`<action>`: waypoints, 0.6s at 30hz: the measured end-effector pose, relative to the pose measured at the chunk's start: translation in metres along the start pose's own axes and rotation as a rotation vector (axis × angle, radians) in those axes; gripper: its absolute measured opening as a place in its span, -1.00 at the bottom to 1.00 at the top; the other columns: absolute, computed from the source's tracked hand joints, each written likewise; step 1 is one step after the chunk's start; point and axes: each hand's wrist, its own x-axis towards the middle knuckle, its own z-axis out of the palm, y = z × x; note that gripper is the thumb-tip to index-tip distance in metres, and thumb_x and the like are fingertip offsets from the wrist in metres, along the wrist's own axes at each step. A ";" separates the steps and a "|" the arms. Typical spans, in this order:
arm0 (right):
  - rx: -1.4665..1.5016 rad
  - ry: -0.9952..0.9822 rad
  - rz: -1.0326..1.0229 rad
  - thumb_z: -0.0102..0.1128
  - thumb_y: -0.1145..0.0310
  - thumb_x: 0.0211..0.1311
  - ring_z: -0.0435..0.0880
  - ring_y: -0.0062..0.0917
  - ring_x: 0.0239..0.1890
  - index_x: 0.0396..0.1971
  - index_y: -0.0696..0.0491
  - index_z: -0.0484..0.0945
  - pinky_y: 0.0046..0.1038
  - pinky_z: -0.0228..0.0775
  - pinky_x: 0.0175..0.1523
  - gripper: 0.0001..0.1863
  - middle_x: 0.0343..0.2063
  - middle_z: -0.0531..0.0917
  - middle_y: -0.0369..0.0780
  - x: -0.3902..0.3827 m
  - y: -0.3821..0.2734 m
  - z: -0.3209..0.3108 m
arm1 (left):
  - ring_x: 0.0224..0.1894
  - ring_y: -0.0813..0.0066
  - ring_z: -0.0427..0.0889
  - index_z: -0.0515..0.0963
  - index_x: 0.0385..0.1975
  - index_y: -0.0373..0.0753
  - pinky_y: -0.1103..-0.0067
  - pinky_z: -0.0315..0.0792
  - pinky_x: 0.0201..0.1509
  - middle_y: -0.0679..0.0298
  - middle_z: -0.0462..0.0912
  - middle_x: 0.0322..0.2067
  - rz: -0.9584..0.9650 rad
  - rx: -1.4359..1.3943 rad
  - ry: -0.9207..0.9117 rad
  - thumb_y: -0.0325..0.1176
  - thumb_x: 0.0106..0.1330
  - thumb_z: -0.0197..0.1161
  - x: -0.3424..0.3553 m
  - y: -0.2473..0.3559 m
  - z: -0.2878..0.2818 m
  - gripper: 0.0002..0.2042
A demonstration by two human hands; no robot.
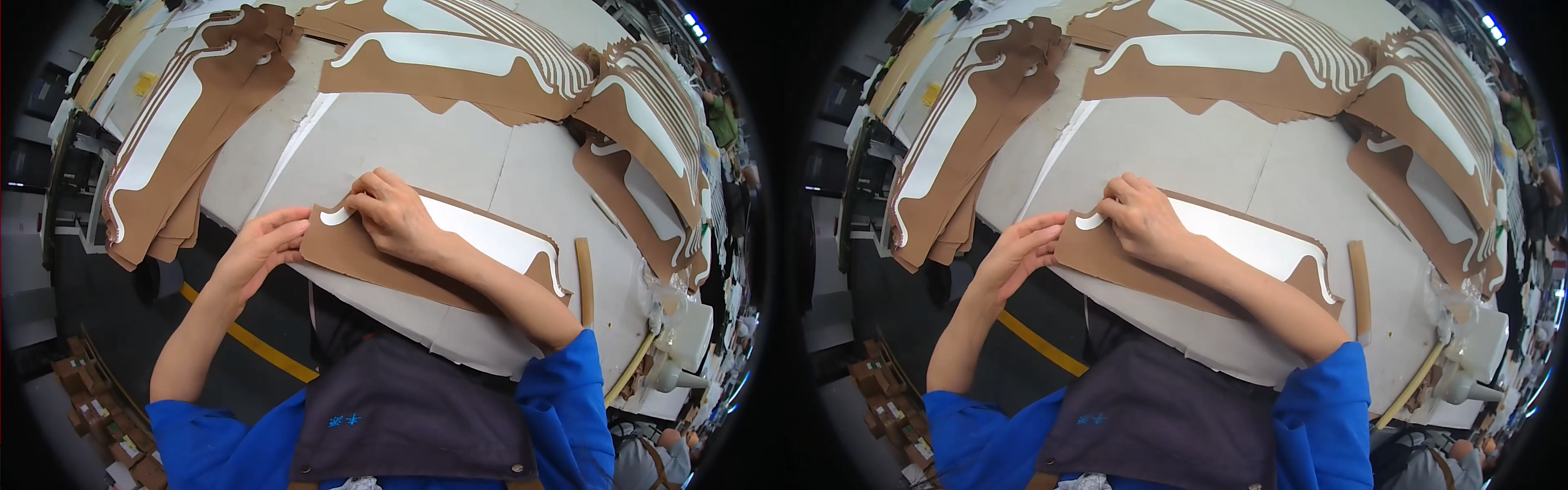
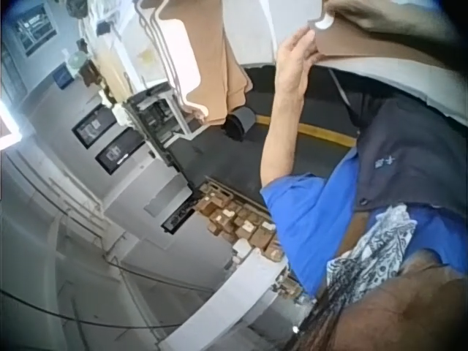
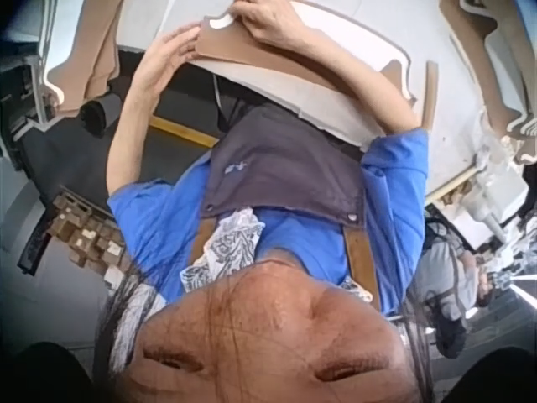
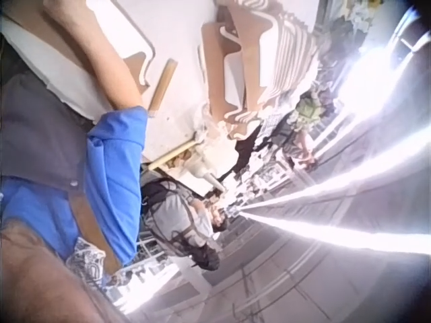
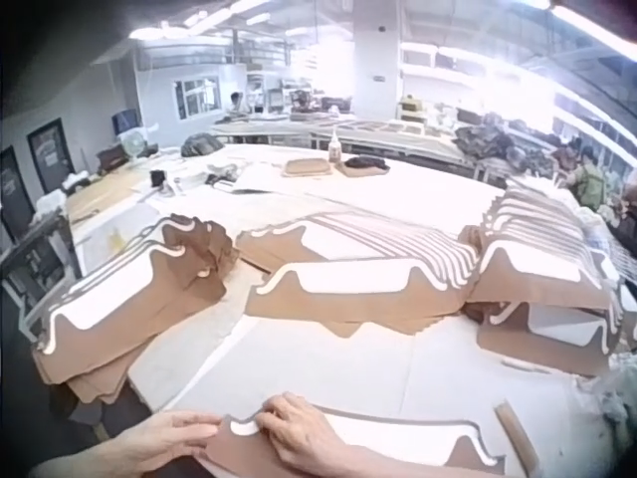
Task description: Folding and pressing the edges of leather pieces after applying adhesive to create handbag components.
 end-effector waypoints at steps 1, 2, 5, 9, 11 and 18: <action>0.004 -0.008 -0.009 0.22 0.66 0.04 0.56 -0.25 -0.15 -0.25 0.13 0.68 -0.25 0.44 -0.02 -0.75 -0.17 0.61 -0.16 0.001 0.000 0.001 | -0.04 0.57 0.68 0.55 0.25 -0.36 0.56 0.53 0.07 0.25 0.72 0.01 -0.069 0.040 -0.048 -0.18 0.55 0.29 0.004 0.002 0.002 -0.56; 0.029 -0.023 0.011 0.26 0.66 0.08 0.57 -0.26 -0.14 -0.20 0.12 0.68 -0.26 0.47 -0.04 -0.74 -0.16 0.62 -0.16 0.001 0.001 -0.001 | -0.04 0.57 0.68 0.55 0.25 -0.36 0.56 0.53 0.07 0.25 0.72 0.01 -0.066 0.031 -0.038 -0.18 0.55 0.29 0.008 0.003 0.005 -0.56; 0.052 -0.040 0.052 0.32 0.64 0.15 0.58 -0.26 -0.11 -0.14 0.10 0.69 -0.26 0.49 -0.02 -0.73 -0.14 0.62 -0.18 0.004 -0.001 -0.002 | -0.18 0.67 0.64 0.65 0.12 -0.34 0.64 0.50 -0.10 0.34 0.73 -0.17 0.022 0.336 0.008 -0.20 0.51 0.36 0.025 -0.007 0.011 -0.64; -0.124 0.068 0.020 0.42 0.54 0.19 0.55 -0.25 0.04 -0.08 0.06 0.69 -0.20 0.38 0.14 -0.72 -0.11 0.62 -0.23 0.011 -0.009 -0.001 | -0.26 0.66 0.62 0.75 -0.18 -0.34 0.63 0.47 -0.20 0.35 0.71 -0.28 0.406 0.649 0.146 -0.36 0.40 0.44 0.035 -0.023 0.014 -0.83; -0.137 0.059 -0.011 0.41 0.52 0.18 0.53 -0.24 0.08 -0.13 0.06 0.69 -0.16 0.33 0.20 -0.75 -0.11 0.62 -0.23 0.012 -0.004 0.000 | -0.23 0.50 0.63 0.76 -0.20 -0.29 0.55 0.48 -0.16 0.31 0.71 -0.28 0.688 0.738 0.245 -0.42 0.32 0.46 0.037 -0.031 0.015 -0.87; 0.020 -0.122 0.027 0.42 0.48 0.17 0.52 -0.28 0.11 -0.28 -0.03 0.71 -0.15 0.24 0.29 -0.87 -0.15 0.62 -0.29 0.022 0.010 -0.009 | -0.10 0.35 0.58 0.78 -0.24 -0.20 0.44 0.36 0.13 0.35 0.70 -0.28 0.896 0.895 0.278 -0.44 0.24 0.49 0.045 -0.036 0.005 -0.88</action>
